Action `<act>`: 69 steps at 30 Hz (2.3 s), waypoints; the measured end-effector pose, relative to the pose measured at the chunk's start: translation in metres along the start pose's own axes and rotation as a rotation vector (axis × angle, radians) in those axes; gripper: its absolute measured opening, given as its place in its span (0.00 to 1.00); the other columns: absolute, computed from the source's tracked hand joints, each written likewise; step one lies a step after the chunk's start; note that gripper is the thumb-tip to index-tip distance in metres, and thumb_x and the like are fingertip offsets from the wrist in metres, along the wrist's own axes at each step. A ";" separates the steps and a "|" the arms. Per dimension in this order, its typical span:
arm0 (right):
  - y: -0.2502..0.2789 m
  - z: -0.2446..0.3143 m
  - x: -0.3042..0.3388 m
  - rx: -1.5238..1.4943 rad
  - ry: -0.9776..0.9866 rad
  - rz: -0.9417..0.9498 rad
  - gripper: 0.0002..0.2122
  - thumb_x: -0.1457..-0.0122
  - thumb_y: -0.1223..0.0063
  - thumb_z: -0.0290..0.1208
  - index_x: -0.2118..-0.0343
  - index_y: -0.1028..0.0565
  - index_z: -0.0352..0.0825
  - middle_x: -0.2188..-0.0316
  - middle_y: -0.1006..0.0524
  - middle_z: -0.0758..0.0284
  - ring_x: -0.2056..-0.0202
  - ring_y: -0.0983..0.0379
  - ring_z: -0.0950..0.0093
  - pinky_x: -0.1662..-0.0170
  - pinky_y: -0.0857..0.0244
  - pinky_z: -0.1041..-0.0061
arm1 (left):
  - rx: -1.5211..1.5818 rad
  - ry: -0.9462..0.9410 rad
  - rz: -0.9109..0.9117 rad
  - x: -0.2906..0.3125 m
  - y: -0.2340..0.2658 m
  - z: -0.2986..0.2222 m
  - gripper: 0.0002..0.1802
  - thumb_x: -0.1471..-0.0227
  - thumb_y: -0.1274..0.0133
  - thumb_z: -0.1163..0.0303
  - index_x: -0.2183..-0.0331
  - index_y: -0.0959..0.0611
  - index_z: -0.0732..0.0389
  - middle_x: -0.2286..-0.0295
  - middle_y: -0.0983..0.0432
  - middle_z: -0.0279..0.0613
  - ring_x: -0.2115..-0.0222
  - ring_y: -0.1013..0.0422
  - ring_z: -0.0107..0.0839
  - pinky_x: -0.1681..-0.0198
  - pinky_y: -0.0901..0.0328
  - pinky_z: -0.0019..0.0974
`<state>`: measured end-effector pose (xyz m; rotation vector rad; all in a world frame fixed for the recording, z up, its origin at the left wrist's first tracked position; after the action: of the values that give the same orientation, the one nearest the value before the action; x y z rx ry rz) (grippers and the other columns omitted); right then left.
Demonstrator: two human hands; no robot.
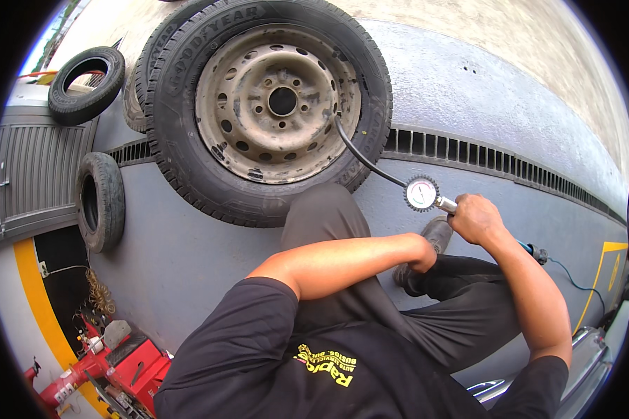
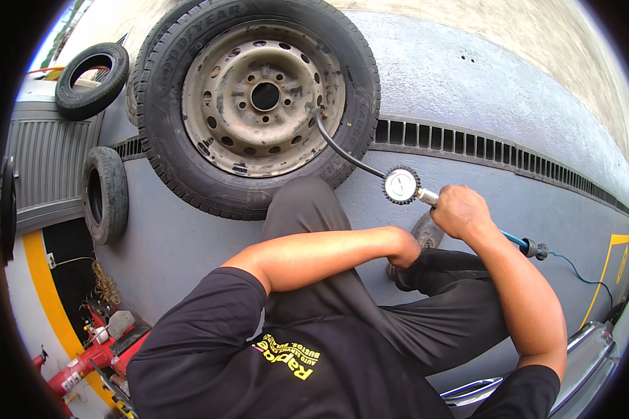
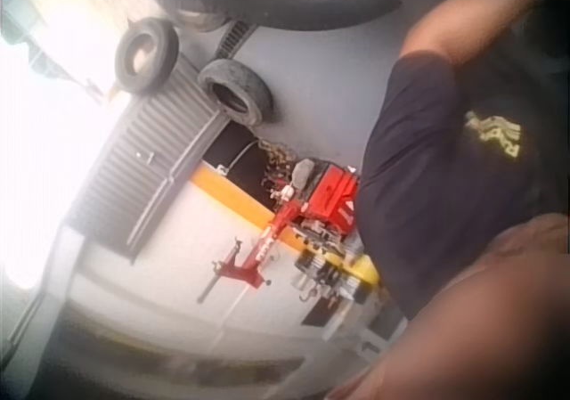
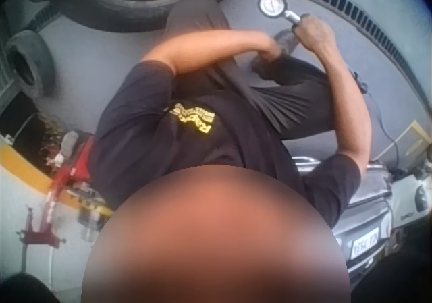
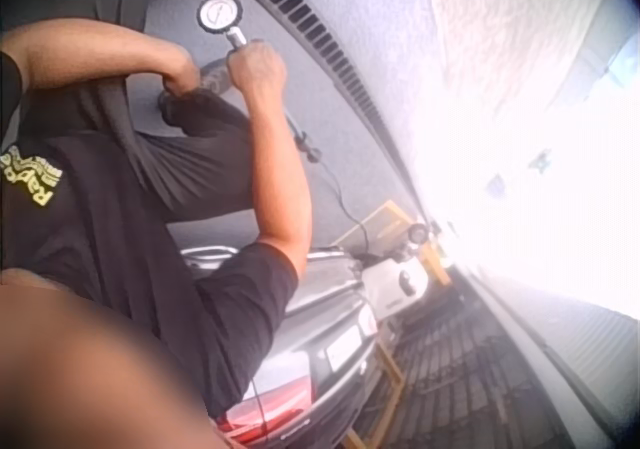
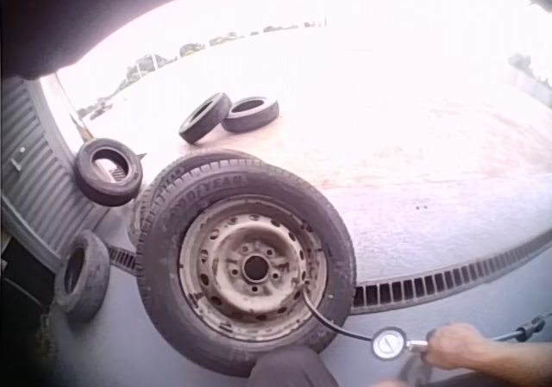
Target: The person retrieves a tire inflator and connects it to a tire valve to inflate the tire. They monitor the pressure gauge while inflating, then disconnect the inflator and move the tire aside.
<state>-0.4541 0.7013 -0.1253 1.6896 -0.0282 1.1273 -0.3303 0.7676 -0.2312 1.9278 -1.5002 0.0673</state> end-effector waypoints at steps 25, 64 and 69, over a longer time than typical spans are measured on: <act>0.002 0.002 -0.001 0.015 0.007 -0.008 0.13 0.48 0.49 0.33 0.67 0.19 0.28 0.66 0.20 0.47 0.60 0.22 0.52 0.54 0.28 0.58 | -0.025 -0.035 0.012 0.005 0.002 -0.005 0.14 0.51 0.49 0.70 0.62 0.16 0.61 0.60 0.20 0.55 0.58 0.24 0.49 0.55 0.32 0.48; 0.002 0.001 -0.002 0.020 0.004 -0.016 0.13 0.47 0.49 0.32 0.67 0.19 0.27 0.65 0.20 0.47 0.60 0.22 0.52 0.54 0.28 0.58 | -0.016 -0.050 0.003 0.000 -0.004 -0.002 0.14 0.50 0.49 0.69 0.61 0.16 0.61 0.60 0.20 0.55 0.58 0.25 0.49 0.55 0.33 0.48; 0.001 0.001 -0.003 0.025 -0.003 -0.001 0.13 0.47 0.49 0.32 0.67 0.19 0.28 0.65 0.20 0.47 0.60 0.22 0.52 0.54 0.28 0.59 | -0.016 -0.023 0.016 0.002 -0.003 -0.002 0.14 0.50 0.49 0.69 0.61 0.16 0.62 0.60 0.20 0.56 0.58 0.25 0.49 0.55 0.33 0.49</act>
<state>-0.4558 0.6981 -0.1265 1.7133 -0.0153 1.1279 -0.3267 0.7675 -0.2303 1.9103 -1.5272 0.0402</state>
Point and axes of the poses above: each hand's wrist, its own x-axis away from the middle knuckle, its own y-axis out of the back of the hand, z = x × y, the point moved 9 cm from there along -x, towards the middle knuckle
